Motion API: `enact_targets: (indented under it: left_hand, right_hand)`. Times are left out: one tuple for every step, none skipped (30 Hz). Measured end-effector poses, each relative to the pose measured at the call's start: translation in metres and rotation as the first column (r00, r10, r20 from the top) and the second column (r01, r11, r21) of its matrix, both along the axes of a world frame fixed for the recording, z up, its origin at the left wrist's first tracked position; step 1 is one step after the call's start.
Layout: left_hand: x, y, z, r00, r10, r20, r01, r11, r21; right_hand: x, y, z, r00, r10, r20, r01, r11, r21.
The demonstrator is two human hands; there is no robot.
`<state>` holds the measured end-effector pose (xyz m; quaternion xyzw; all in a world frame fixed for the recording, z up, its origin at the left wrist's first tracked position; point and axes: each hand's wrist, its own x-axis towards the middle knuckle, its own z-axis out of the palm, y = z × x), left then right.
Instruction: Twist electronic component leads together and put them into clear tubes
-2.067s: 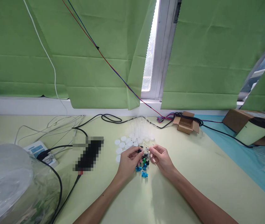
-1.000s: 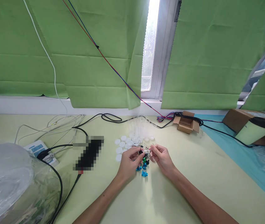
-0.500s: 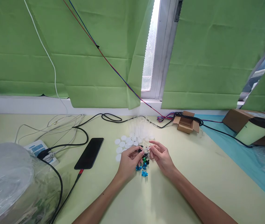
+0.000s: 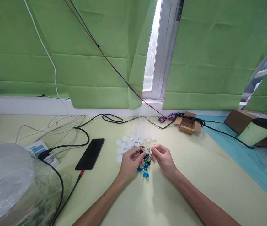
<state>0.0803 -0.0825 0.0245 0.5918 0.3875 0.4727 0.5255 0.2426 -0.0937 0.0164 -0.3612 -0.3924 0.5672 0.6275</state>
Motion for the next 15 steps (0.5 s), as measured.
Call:
enact_targets:
  left_hand:
    - [0.0001,-0.0002,-0.0001,1.0,0.006,0.002,-0.006,1.0,0.001]
    - [0.0002,-0.0004,0.0,1.0,0.012,0.004,-0.012,1.0,0.003]
    - [0.0002,-0.0005,0.0001,1.0,0.017,0.005,-0.017,1.0,0.003]
    - [0.0003,-0.0007,0.0004,1.0,0.023,0.004,-0.023,1.0,0.004]
    - [0.0002,-0.0008,0.0008,1.0,0.029,0.001,-0.029,1.0,0.006]
    - [0.0002,-0.001,0.0013,0.999,0.033,-0.002,-0.033,0.999,0.011]
    - [0.0001,-0.0011,0.0019,0.999,0.037,-0.005,-0.036,0.999,0.017]
    - [0.0,-0.0013,0.0024,0.999,0.041,-0.009,-0.041,0.999,0.023]
    - [-0.0001,-0.0014,0.0029,0.999,0.045,-0.013,-0.045,0.999,0.028]
    - [-0.0002,-0.0016,0.0034,0.999,0.049,-0.015,-0.049,0.998,0.034]
    - [-0.0001,-0.0017,0.0038,0.999,0.051,-0.016,-0.051,0.998,0.038]
    - [0.0,-0.0018,0.004,0.998,0.054,-0.015,-0.054,0.998,0.041]
    - [0.0001,-0.0018,0.0042,0.998,0.056,-0.012,-0.055,0.997,0.045]
    - [0.0003,-0.0018,0.0042,0.998,0.056,-0.009,-0.055,0.997,0.05]
    - [0.0005,-0.0018,0.0043,0.998,0.055,-0.004,-0.055,0.997,0.055]
  right_hand:
    - [-0.0001,0.0,0.0001,1.0,-0.001,0.004,0.001,1.0,-0.002]
    - [-0.0001,0.0,0.0001,1.0,-0.001,0.009,0.001,1.0,-0.004]
    - [-0.0001,-0.0001,0.0,1.0,-0.001,0.011,0.001,1.0,-0.005]
    - [0.0,-0.0001,-0.0001,1.0,0.0,0.013,0.001,1.0,-0.006]
    - [0.0001,-0.0002,-0.0004,1.0,0.001,0.015,-0.001,1.0,-0.006]
    - [0.0003,-0.0003,-0.0007,1.0,0.004,0.017,-0.004,1.0,-0.005]
    - [0.0005,-0.0004,-0.0011,1.0,0.009,0.02,-0.009,1.0,-0.004]
    - [0.0007,-0.0006,-0.0015,1.0,0.016,0.024,-0.016,1.0,-0.005]
    - [0.001,-0.0009,-0.0019,0.999,0.023,0.029,-0.023,1.0,-0.007]
    - [0.0011,-0.0011,-0.0021,0.999,0.028,0.032,-0.028,1.0,-0.009]
    - [0.0013,-0.0014,-0.0021,0.999,0.033,0.034,-0.032,0.999,-0.013]
    - [0.0013,-0.0016,-0.0021,0.999,0.037,0.036,-0.036,0.999,-0.017]
    - [0.0012,-0.0018,-0.002,0.999,0.038,0.035,-0.037,0.999,-0.021]
    - [0.0011,-0.0019,-0.0018,0.999,0.039,0.033,-0.038,0.999,-0.025]
    - [0.0009,-0.002,-0.0016,0.999,0.04,0.031,-0.039,0.999,-0.027]
